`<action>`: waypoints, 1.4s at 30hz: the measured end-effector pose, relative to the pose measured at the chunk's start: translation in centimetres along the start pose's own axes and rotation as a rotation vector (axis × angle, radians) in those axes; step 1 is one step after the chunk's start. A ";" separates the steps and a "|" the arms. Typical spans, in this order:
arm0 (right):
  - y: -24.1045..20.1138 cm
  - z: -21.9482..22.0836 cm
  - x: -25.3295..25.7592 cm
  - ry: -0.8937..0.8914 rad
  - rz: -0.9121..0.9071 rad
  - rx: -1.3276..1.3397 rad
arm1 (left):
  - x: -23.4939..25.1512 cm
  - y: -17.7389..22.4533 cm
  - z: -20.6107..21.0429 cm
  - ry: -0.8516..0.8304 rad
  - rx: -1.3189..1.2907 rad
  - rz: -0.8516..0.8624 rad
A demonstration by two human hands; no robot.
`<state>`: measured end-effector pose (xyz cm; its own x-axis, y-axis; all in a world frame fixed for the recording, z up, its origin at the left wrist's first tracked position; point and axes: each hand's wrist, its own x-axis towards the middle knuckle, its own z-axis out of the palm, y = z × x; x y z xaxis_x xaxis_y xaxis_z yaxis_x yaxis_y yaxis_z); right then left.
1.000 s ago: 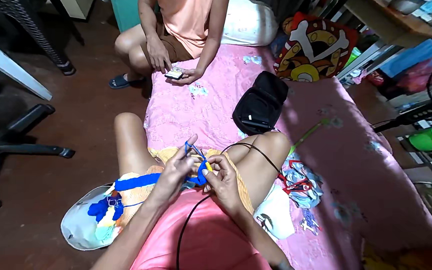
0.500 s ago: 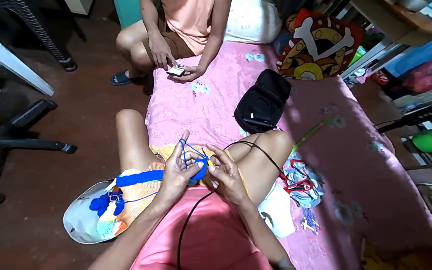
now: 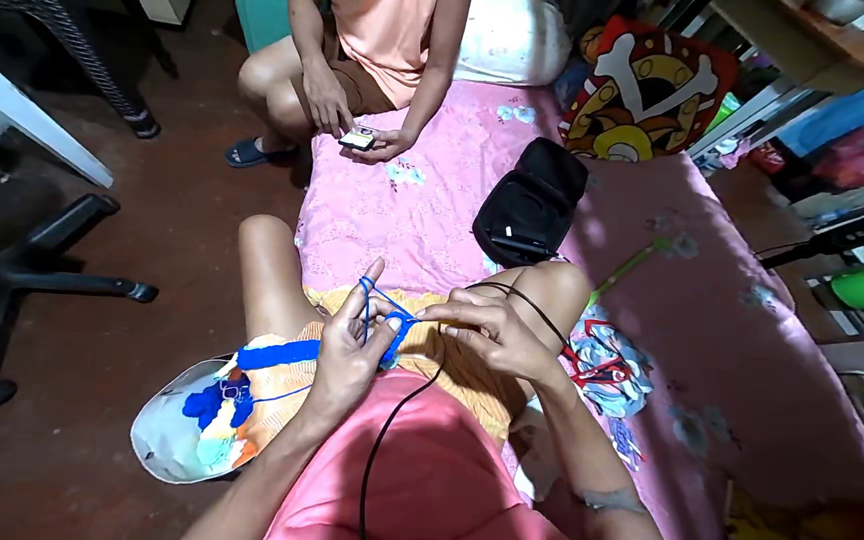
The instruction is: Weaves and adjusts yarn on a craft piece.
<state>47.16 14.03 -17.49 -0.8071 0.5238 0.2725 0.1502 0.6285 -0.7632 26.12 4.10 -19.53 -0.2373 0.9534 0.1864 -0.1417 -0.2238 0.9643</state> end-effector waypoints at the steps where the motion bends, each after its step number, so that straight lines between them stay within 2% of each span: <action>1: -0.1 0.0 0.1 0.000 -0.001 0.037 | -0.1 0.2 0.1 -0.006 0.009 0.018; 5: 0.1 2.4 0.4 0.063 0.030 0.598 | -0.2 0.8 0.3 -0.026 0.003 0.056; 9: -0.5 7.1 0.5 0.342 0.118 1.040 | -0.4 0.1 0.5 -0.037 0.023 0.115; 12: -0.9 8.8 0.8 0.488 0.140 1.039 | -0.4 -0.6 0.6 -0.008 0.074 0.138; 14: -1.3 9.1 1.0 0.531 0.165 1.076 | -0.2 -0.4 0.5 -0.004 -0.006 0.041; 18: -1.3 9.1 1.1 0.490 0.211 1.253 | 0.5 -0.5 0.1 -0.030 -0.442 -0.261; 21: -0.5 8.8 1.1 0.431 0.195 1.286 | 0.7 -0.8 -0.1 -0.029 -0.567 -0.316; 25: 0.6 7.9 1.1 0.334 0.129 1.199 | 0.8 -0.7 -0.6 -0.058 -0.507 -0.288; 29: 1.3 5.8 1.0 0.190 0.009 0.984 | 0.8 -0.2 -0.8 -0.067 -0.454 -0.235; 38: -0.1 -1.5 1.2 -0.199 -0.014 0.096 | 0.8 0.1 -1.2 -0.159 -0.260 -0.183; 42: -2.0 -3.0 1.7 -0.273 -0.043 -0.214 | 0.7 0.2 -1.0 -0.150 -0.138 -0.104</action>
<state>47.23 15.39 -13.78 -0.9338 0.3393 0.1134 0.2055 0.7682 -0.6063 24.94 4.51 -19.38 -0.0706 0.9899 0.1232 -0.2904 -0.1386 0.9468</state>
